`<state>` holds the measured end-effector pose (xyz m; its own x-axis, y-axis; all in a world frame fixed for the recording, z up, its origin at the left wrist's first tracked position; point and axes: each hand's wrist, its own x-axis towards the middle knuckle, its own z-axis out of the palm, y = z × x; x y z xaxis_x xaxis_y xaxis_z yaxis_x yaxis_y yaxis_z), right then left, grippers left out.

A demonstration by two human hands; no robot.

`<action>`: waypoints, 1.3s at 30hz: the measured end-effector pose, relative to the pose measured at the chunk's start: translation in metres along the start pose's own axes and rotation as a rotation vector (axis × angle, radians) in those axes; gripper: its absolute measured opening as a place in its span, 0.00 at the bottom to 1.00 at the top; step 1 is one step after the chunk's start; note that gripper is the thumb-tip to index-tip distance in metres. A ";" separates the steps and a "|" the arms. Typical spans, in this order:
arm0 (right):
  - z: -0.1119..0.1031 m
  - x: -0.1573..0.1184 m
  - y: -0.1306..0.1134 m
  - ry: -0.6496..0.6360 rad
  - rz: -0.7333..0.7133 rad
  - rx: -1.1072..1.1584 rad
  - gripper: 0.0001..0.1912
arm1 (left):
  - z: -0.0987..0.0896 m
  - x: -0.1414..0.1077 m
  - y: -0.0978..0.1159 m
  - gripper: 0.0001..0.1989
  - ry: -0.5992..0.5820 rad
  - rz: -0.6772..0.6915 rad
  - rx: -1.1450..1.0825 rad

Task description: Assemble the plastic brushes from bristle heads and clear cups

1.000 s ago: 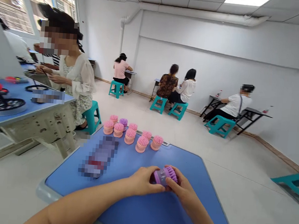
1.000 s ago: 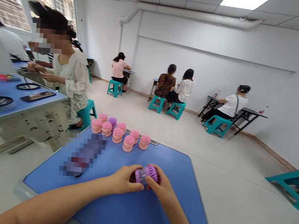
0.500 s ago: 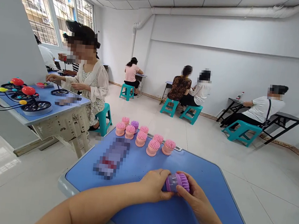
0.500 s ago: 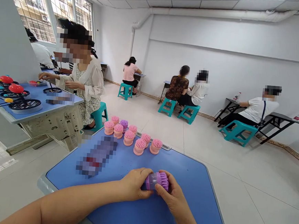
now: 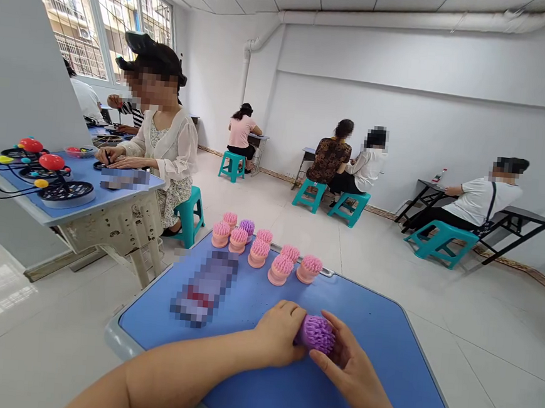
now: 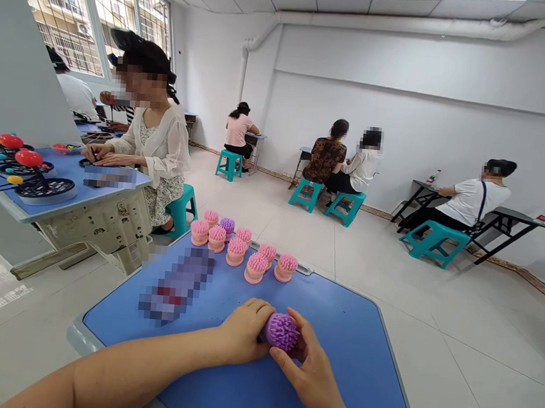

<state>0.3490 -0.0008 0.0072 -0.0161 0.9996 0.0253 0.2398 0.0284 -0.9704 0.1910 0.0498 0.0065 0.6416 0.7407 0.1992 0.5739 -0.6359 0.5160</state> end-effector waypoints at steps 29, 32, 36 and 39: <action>0.006 0.002 0.011 0.043 -0.070 -0.005 0.29 | 0.002 0.000 0.001 0.23 0.145 -0.030 -0.183; 0.007 0.002 0.012 0.039 -0.084 0.004 0.27 | 0.002 0.000 0.003 0.25 0.147 -0.005 -0.190; 0.007 0.002 0.013 0.036 -0.088 -0.004 0.26 | 0.004 0.000 0.003 0.29 0.147 -0.016 -0.212; 0.006 0.001 0.013 0.037 -0.098 -0.023 0.25 | 0.005 0.000 0.002 0.29 0.174 0.000 -0.223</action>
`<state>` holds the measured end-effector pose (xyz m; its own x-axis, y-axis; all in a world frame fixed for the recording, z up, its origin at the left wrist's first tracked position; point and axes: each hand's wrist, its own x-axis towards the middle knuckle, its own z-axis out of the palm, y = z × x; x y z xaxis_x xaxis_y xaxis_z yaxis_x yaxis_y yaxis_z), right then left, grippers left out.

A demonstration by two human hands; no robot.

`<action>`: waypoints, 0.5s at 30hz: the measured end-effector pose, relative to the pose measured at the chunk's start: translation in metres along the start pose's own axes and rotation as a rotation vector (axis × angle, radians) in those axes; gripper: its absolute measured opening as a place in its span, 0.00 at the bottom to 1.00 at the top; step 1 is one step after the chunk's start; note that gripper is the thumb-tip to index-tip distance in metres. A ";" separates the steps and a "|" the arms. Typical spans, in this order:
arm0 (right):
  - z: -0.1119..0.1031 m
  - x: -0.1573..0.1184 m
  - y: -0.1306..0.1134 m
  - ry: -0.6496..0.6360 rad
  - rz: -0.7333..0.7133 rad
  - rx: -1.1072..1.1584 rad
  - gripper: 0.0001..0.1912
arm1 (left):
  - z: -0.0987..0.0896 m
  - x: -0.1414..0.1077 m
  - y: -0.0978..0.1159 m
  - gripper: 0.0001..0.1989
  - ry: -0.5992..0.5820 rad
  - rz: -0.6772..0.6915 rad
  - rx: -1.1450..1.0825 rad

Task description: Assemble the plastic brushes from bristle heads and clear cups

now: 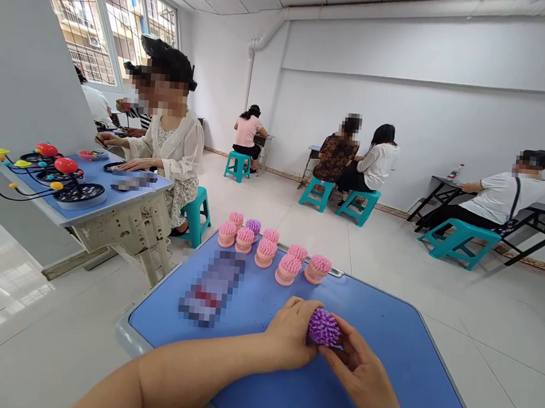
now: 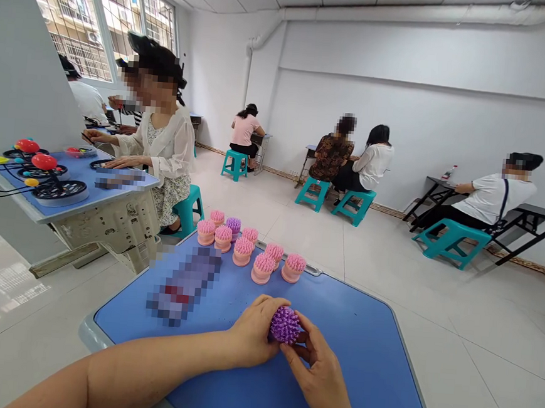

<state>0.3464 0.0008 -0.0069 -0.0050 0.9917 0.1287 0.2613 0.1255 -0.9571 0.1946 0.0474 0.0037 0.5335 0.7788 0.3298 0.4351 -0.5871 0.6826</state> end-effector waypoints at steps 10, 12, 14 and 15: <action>0.002 0.000 0.000 -0.005 -0.050 -0.045 0.26 | -0.001 -0.001 0.001 0.27 -0.028 0.067 -0.025; 0.002 0.000 -0.001 0.008 -0.056 -0.057 0.26 | -0.002 -0.001 0.002 0.26 -0.055 0.050 -0.014; 0.003 0.000 -0.002 0.020 -0.051 -0.079 0.26 | -0.004 -0.001 0.004 0.25 -0.072 0.042 0.004; 0.003 0.000 -0.003 0.026 -0.044 -0.090 0.25 | -0.005 -0.001 0.004 0.24 -0.079 0.040 0.013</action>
<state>0.3429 0.0003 -0.0047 0.0066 0.9841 0.1775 0.3471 0.1643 -0.9233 0.1926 0.0450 0.0093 0.6062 0.7349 0.3042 0.4209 -0.6209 0.6613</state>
